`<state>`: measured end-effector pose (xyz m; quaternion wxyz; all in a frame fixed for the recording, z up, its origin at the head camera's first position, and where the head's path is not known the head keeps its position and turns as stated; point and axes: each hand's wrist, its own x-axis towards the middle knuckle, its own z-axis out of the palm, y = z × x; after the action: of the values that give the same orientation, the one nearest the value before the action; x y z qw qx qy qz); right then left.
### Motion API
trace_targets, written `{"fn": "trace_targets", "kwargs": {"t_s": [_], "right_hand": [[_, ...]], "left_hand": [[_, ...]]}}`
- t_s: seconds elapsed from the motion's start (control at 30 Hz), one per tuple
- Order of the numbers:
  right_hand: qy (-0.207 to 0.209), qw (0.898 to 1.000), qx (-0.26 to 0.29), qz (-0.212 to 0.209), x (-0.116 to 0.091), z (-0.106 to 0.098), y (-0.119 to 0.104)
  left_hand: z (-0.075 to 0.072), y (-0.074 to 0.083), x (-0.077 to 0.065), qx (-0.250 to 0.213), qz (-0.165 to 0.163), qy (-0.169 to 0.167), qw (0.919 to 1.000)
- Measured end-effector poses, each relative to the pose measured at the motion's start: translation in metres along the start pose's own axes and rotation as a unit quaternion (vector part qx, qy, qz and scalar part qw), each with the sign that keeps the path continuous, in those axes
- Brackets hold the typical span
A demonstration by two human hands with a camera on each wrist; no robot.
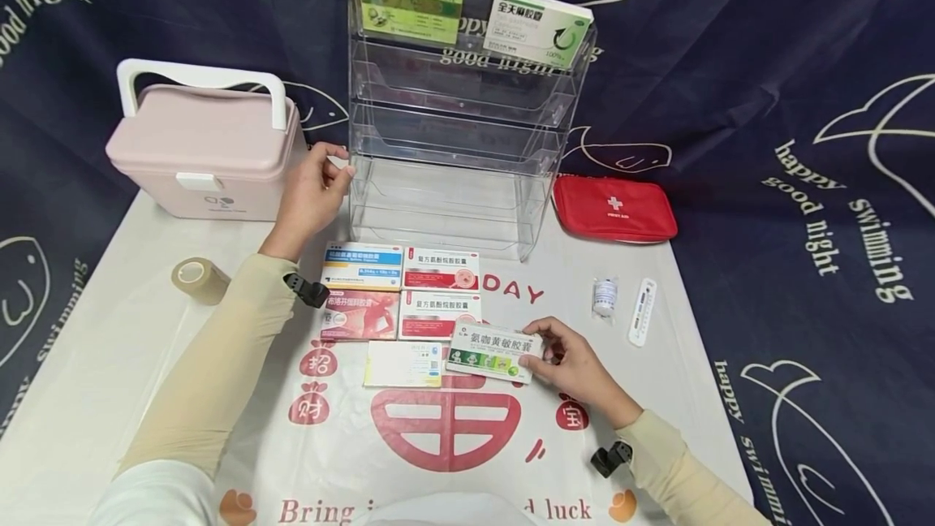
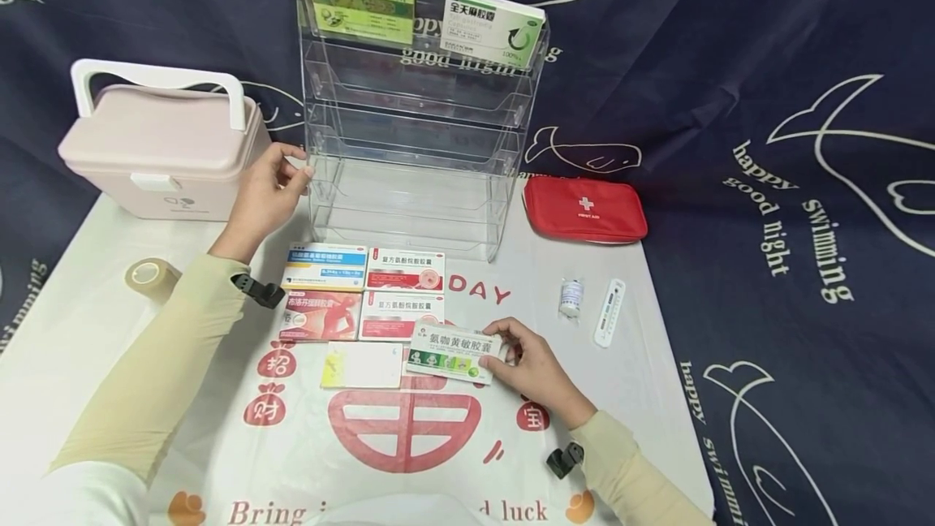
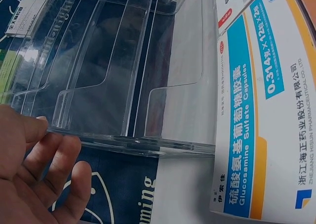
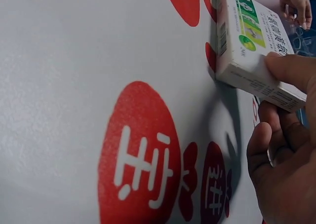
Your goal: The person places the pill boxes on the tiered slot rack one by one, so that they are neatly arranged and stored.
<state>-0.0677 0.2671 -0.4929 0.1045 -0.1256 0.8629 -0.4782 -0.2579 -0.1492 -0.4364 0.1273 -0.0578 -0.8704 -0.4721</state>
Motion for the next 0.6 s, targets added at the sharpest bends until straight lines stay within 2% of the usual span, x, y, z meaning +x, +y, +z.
{"fn": "trace_targets", "kwargs": {"t_s": [0.13,0.23,0.37,0.5,0.6], "right_hand": [[0.001,1.0,0.014,0.004,0.0,0.0,-0.003],[0.009,1.0,0.027,0.001,0.0,0.003,0.013],[0.02,0.999,0.037,-0.002,-0.002,0.004,0.017],[0.036,0.999,0.028,0.003,-0.002,0.005,0.014],[0.045,0.999,0.023,0.0,-0.003,0.005,0.004]], "left_hand": [[0.0,0.0,0.001,-0.002,0.002,0.0,1.0],[0.001,0.0,0.001,-0.001,0.001,-0.001,1.0],[0.001,0.0,0.001,-0.001,0.0,-0.003,1.0],[0.001,0.0,0.0,0.0,-0.002,-0.004,1.0],[0.001,0.0,0.0,0.001,-0.003,-0.005,1.0]]}}
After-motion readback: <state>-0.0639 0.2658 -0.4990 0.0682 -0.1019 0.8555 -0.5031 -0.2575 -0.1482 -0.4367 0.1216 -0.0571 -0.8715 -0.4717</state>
